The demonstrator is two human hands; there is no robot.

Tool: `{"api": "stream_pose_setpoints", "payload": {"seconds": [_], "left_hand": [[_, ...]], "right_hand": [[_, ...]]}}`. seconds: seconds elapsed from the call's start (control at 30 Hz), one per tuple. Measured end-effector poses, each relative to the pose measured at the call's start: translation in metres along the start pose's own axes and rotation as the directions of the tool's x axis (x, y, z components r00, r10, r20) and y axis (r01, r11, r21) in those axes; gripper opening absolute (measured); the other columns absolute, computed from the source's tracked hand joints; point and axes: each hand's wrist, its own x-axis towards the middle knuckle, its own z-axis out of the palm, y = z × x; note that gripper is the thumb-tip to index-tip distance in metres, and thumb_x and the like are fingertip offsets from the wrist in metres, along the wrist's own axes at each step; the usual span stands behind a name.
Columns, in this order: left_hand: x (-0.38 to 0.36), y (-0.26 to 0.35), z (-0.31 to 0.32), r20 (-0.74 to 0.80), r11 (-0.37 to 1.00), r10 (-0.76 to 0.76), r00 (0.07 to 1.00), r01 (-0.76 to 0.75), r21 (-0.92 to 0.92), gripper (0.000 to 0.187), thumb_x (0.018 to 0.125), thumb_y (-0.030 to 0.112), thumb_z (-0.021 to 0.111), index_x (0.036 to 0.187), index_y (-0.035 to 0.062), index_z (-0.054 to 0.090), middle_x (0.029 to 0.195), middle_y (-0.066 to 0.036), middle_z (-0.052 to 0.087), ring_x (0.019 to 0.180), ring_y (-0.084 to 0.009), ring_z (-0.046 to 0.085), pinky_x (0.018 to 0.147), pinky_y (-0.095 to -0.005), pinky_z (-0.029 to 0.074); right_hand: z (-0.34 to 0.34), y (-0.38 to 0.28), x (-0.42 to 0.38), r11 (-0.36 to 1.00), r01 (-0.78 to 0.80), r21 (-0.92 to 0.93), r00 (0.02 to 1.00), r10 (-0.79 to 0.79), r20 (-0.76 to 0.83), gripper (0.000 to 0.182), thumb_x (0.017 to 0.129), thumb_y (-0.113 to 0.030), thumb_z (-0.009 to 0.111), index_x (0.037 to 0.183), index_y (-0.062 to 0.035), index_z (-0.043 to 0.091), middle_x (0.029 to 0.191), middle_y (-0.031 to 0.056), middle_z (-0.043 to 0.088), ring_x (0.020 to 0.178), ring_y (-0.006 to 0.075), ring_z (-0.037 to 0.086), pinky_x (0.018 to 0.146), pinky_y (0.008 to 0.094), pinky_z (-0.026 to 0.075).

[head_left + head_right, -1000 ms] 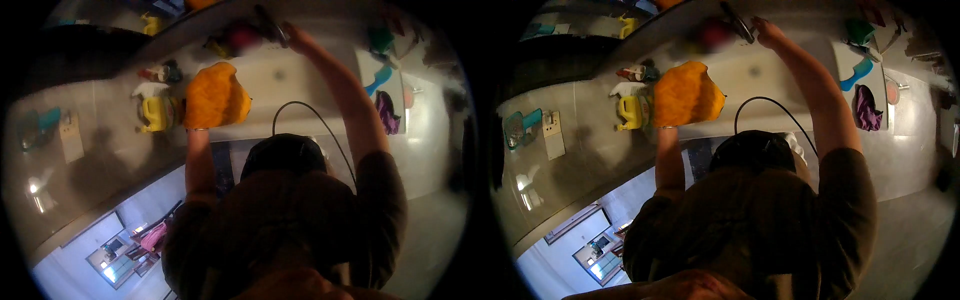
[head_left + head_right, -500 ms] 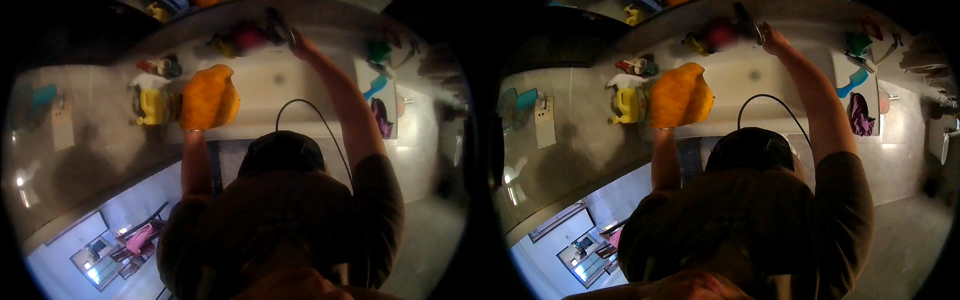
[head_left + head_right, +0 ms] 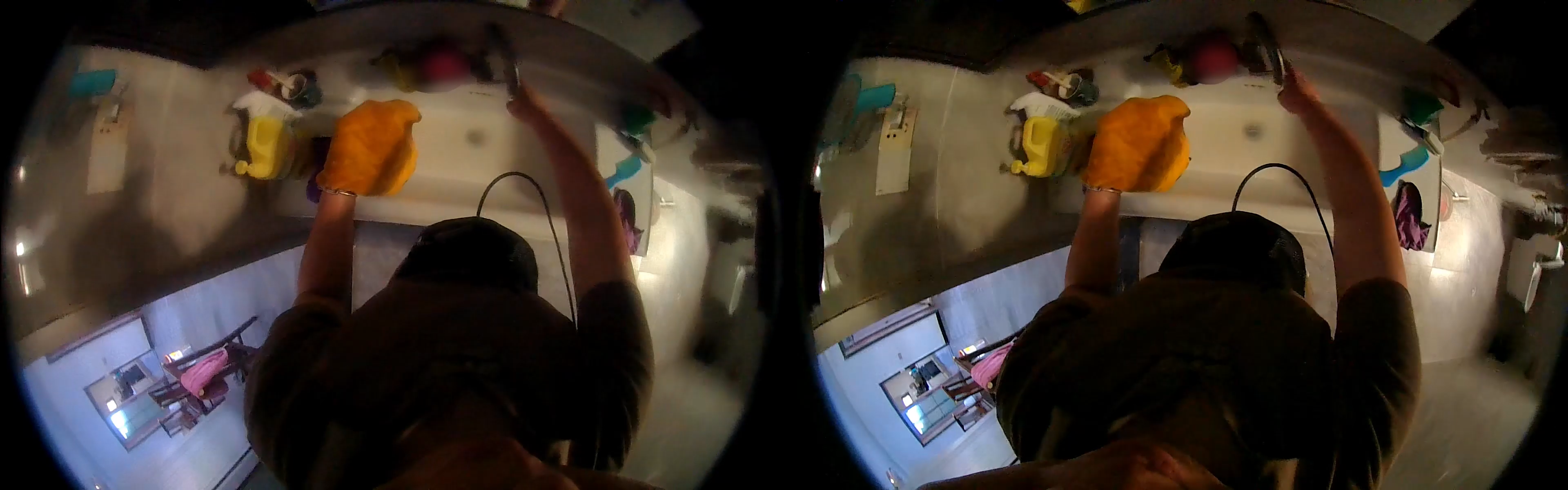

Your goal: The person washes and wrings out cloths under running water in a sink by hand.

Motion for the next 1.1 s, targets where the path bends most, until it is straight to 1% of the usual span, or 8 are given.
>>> {"api": "stream_pose_setpoints", "payload": {"seconds": [0.33, 0.4, 0.6, 0.7, 0.77, 0.9, 1.0, 1.1], "left_hand": [[0.052, -0.029, 0.071, 0.122, 0.995, -0.037, 0.992, 0.047, -0.084, 0.019, 0.077, 0.017, 0.06, 0.093, 0.0076, 0.059, 0.09, -0.007, 0.063, 0.085, -0.0247, 0.059, 0.076, -0.0354, 0.046], [0.069, -0.037, 0.097, 0.128, 0.999, 0.006, 0.992, -0.001, -0.045, 0.018, 0.077, 0.018, 0.06, 0.091, 0.0076, 0.06, 0.087, -0.007, 0.063, 0.083, -0.025, 0.059, 0.074, -0.0359, 0.047], [0.117, -0.062, 0.165, 0.244, 0.785, 0.359, 0.901, -0.433, 0.443, 0.014, 0.075, 0.02, 0.06, 0.083, 0.0079, 0.063, 0.081, -0.007, 0.065, 0.077, -0.0258, 0.06, 0.07, -0.0373, 0.048], [0.127, -0.095, 0.194, 0.183, 0.963, -0.142, 0.973, 0.179, -0.203, 0.022, 0.08, 0.03, 0.057, 0.084, 0.0084, 0.06, 0.08, -0.003, 0.063, 0.077, -0.0211, 0.059, 0.07, -0.036, 0.048], [0.136, -0.099, 0.203, 0.603, -0.128, -0.36, 0.712, 0.603, -0.787, 0.03, 0.082, 0.039, 0.049, 0.085, 0.0108, 0.058, 0.08, -0.002, 0.061, 0.077, -0.0207, 0.057, 0.069, -0.0375, 0.048], [0.142, -0.089, 0.211, 0.663, -0.038, -0.377, 0.646, 0.705, -0.708, 0.039, 0.083, 0.047, 0.04, 0.086, 0.0122, 0.057, 0.082, -0.005, 0.06, 0.076, -0.0244, 0.056, 0.069, -0.0395, 0.048], [0.145, -0.102, 0.215, 0.494, 0.761, -0.195, 0.847, 0.449, -0.469, 0.042, 0.084, 0.049, 0.039, 0.088, 0.0113, 0.057, 0.083, -0.009, 0.06, 0.078, -0.0262, 0.057, 0.07, -0.0391, 0.048], [0.154, -0.142, 0.218, 0.622, 0.011, -0.401, 0.673, 0.682, -0.731, 0.043, 0.087, 0.046, 0.043, 0.098, 0.0074, 0.059, 0.095, -0.013, 0.063, 0.087, -0.0293, 0.061, 0.076, -0.0402, 0.052]], "right_hand": [[0.033, 0.031, 0.012, 0.977, 0.108, 0.185, 0.982, -0.075, -0.174, 0.054, 0.078, -0.011, 0.058, 0.13, -0.0065, 0.045, 0.109, 0.0193, 0.06, 0.101, 0.0297, 0.058, 0.082, 0.0382, 0.048], [0.035, 0.025, 0.0, 0.901, -0.173, 0.398, 0.934, 0.278, -0.226, 0.058, 0.078, -0.017, 0.058, 0.132, -0.0055, 0.042, 0.119, 0.0209, 0.056, 0.112, 0.0362, 0.053, 0.096, 0.039, 0.041], [0.018, 0.011, -0.054, 0.359, -0.365, 0.859, 0.929, 0.086, 0.359, 0.046, 0.096, -0.034, 0.044, 0.131, -0.0056, 0.045, 0.117, 0.0105, 0.059, 0.112, 0.0211, 0.051, 0.096, 0.0361, 0.037], [0.011, 0.016, -0.072, -0.124, -0.439, 0.89, 0.894, -0.155, 0.42, 0.066, 0.089, -0.056, 0.047, 0.134, -0.0075, 0.041, 0.124, 0.0112, 0.053, 0.122, 0.0224, 0.043, 0.105, 0.0328, 0.03], [0.017, 0.028, -0.077, -0.075, -0.375, 0.924, 0.925, -0.086, 0.369, 0.063, 0.089, -0.05, 0.053, 0.134, -0.0071, 0.04, 0.125, 0.0101, 0.052, 0.122, 0.0221, 0.043, 0.106, 0.033, 0.029], [0.002, 0.037, -0.082, 0.187, -0.253, 0.949, 0.947, -0.154, 0.283, 0.062, 0.083, -0.028, 0.07, 0.132, -0.0055, 0.04, 0.125, 0.0072, 0.053, 0.12, 0.0212, 0.045, 0.106, 0.0345, 0.03], [0.001, 0.051, -0.077, 0.264, -0.168, 0.95, 0.934, -0.265, 0.239, 0.063, 0.086, -0.023, 0.067, 0.136, -0.0056, 0.034, 0.127, 0.0049, 0.052, 0.12, 0.0193, 0.046, 0.103, 0.0345, 0.034], [0.0, 0.064, -0.071, 0.192, -0.15, 0.97, 0.924, -0.321, 0.206, 0.055, 0.087, -0.021, 0.065, 0.133, -0.0042, 0.04, 0.126, 0.0065, 0.052, 0.117, 0.0187, 0.048, 0.102, 0.0331, 0.036]]}}
